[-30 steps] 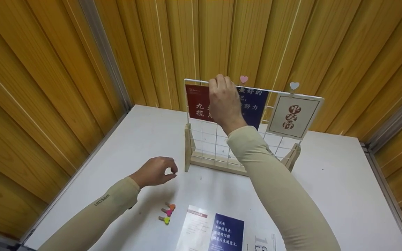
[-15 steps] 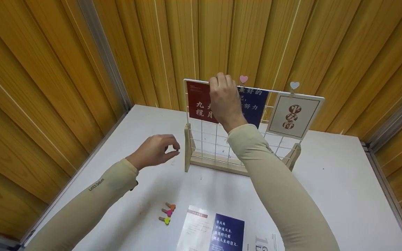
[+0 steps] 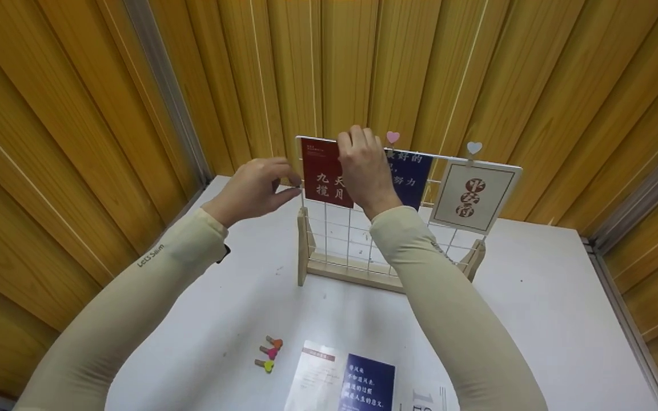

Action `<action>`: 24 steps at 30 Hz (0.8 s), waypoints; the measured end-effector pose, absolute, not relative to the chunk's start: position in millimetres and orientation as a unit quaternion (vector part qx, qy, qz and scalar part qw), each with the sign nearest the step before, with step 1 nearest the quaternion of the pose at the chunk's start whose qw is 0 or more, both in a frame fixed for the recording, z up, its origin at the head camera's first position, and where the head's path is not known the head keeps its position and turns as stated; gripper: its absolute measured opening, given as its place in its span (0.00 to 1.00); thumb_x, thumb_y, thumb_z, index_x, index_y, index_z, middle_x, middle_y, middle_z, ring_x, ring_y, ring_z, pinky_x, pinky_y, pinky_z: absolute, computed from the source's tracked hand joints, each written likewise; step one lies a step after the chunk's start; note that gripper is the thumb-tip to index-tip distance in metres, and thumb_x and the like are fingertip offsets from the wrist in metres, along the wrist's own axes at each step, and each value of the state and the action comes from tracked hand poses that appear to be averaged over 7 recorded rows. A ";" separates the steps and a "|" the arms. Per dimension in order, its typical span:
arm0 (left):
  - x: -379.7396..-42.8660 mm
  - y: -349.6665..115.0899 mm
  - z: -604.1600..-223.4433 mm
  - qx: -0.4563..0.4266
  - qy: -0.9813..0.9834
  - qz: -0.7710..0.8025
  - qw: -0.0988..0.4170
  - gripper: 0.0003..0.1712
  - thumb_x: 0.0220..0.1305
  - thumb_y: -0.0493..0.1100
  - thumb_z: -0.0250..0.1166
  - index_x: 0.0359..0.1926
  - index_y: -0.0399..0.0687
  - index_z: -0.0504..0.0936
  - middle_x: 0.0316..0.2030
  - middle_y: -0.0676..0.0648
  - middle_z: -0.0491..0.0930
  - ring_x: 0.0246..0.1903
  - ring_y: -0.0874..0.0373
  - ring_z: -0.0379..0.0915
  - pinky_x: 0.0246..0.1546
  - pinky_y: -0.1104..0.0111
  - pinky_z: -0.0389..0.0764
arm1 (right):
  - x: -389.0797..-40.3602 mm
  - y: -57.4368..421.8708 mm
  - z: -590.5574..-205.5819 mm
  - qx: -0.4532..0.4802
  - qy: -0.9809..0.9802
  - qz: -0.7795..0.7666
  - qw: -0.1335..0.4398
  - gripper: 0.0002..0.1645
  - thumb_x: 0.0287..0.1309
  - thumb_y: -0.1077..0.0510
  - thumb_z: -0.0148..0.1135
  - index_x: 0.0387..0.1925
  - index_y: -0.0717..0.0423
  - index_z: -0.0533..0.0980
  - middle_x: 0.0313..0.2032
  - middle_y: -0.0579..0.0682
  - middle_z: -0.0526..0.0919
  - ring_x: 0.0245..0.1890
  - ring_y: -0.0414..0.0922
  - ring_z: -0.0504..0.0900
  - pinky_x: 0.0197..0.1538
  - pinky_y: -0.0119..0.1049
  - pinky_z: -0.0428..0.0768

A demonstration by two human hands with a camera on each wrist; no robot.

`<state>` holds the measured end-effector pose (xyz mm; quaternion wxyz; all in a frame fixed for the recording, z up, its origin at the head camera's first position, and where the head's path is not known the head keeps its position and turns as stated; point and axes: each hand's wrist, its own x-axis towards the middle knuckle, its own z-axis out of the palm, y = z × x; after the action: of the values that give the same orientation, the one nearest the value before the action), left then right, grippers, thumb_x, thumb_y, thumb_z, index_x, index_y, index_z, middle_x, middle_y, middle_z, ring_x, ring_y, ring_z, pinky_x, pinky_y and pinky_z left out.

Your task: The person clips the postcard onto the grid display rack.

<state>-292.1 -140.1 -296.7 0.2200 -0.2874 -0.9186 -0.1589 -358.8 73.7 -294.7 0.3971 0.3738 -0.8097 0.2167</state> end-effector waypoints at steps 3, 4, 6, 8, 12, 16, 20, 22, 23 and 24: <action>-295.5 -137.1 -285.9 -0.281 -0.919 -0.165 0.221 0.06 0.67 0.44 0.66 0.41 0.47 0.85 0.41 0.53 0.83 0.41 0.60 0.78 0.45 0.68 0.77 | -358.7 73.3 -295.0 0.371 -0.812 0.217 0.394 0.09 0.59 0.70 0.66 0.41 0.72 0.78 0.38 0.64 0.78 0.40 0.59 0.75 0.48 0.51 0.75; -297.1 -136.1 -282.4 -0.279 -0.919 -0.168 0.222 0.07 0.67 0.44 0.66 0.41 0.46 0.85 0.41 0.52 0.83 0.41 0.59 0.78 0.46 0.68 0.77 | -358.8 73.4 -295.0 0.369 -0.813 0.218 0.393 0.09 0.59 0.70 0.66 0.41 0.72 0.78 0.38 0.64 0.78 0.40 0.59 0.75 0.48 0.51 0.75; -299.6 -134.1 -275.4 -0.271 -0.919 -0.179 0.224 0.08 0.67 0.44 0.66 0.42 0.46 0.85 0.41 0.52 0.83 0.42 0.59 0.78 0.46 0.68 0.77 | -359.0 73.4 -294.9 0.368 -0.815 0.218 0.391 0.09 0.59 0.70 0.66 0.41 0.72 0.78 0.38 0.64 0.78 0.40 0.59 0.75 0.47 0.51 0.75; -302.5 -132.5 -268.6 -0.262 -0.919 -0.187 0.227 0.09 0.67 0.44 0.66 0.43 0.45 0.86 0.42 0.51 0.83 0.42 0.58 0.77 0.47 0.68 0.76 | -359.3 73.3 -294.7 0.368 -0.816 0.217 0.389 0.09 0.59 0.71 0.65 0.41 0.72 0.79 0.38 0.64 0.77 0.39 0.59 0.75 0.46 0.51 0.76; -309.5 -130.1 -257.6 -0.250 -0.915 -0.202 0.243 0.09 0.67 0.44 0.66 0.43 0.44 0.86 0.41 0.51 0.83 0.42 0.57 0.78 0.45 0.70 0.76 | -359.7 73.3 -294.1 0.368 -0.818 0.214 0.387 0.09 0.59 0.71 0.65 0.42 0.73 0.80 0.38 0.64 0.77 0.39 0.59 0.76 0.46 0.51 0.76; -316.3 -128.6 -250.0 -0.244 -0.908 -0.215 0.264 0.09 0.67 0.43 0.66 0.43 0.44 0.87 0.40 0.50 0.83 0.40 0.57 0.77 0.44 0.70 0.76 | -359.6 72.8 -294.1 0.368 -0.819 0.212 0.387 0.10 0.59 0.70 0.66 0.43 0.72 0.80 0.38 0.64 0.77 0.40 0.59 0.76 0.46 0.51 0.76; -321.9 -127.7 -245.2 -0.244 -0.898 -0.226 0.286 0.06 0.66 0.40 0.67 0.41 0.44 0.88 0.38 0.51 0.84 0.38 0.58 0.75 0.42 0.70 0.74 | -358.7 71.0 -294.6 0.371 -0.818 0.209 0.386 0.11 0.60 0.69 0.65 0.44 0.72 0.80 0.39 0.64 0.77 0.40 0.59 0.75 0.47 0.51 0.76; -324.1 -127.5 -243.6 -0.243 -0.895 -0.229 0.295 0.06 0.65 0.40 0.68 0.39 0.44 0.88 0.37 0.51 0.85 0.37 0.59 0.74 0.41 0.70 0.73 | -358.2 70.0 -295.1 0.372 -0.818 0.208 0.386 0.11 0.61 0.69 0.65 0.44 0.72 0.80 0.39 0.64 0.77 0.41 0.59 0.75 0.47 0.50 0.76; -325.1 -127.5 -242.8 -0.242 -0.895 -0.230 0.296 0.05 0.65 0.40 0.68 0.39 0.44 0.88 0.36 0.52 0.85 0.37 0.59 0.74 0.41 0.70 0.73 | -358.1 69.4 -295.4 0.373 -0.817 0.208 0.386 0.11 0.60 0.69 0.65 0.44 0.71 0.80 0.39 0.64 0.77 0.41 0.59 0.75 0.46 0.50 0.76; -325.9 -127.5 -242.0 -0.239 -0.896 -0.230 0.296 0.05 0.65 0.40 0.68 0.39 0.45 0.89 0.36 0.52 0.85 0.37 0.59 0.74 0.41 0.70 0.72 | -358.0 68.9 -295.7 0.374 -0.817 0.208 0.387 0.11 0.60 0.69 0.65 0.44 0.71 0.80 0.39 0.64 0.77 0.41 0.59 0.75 0.46 0.50 0.76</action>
<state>-325.9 -127.5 -242.0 0.2962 -0.2388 -0.8958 -0.2298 -358.0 68.9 -295.7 0.3867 0.3737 -0.8170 0.2082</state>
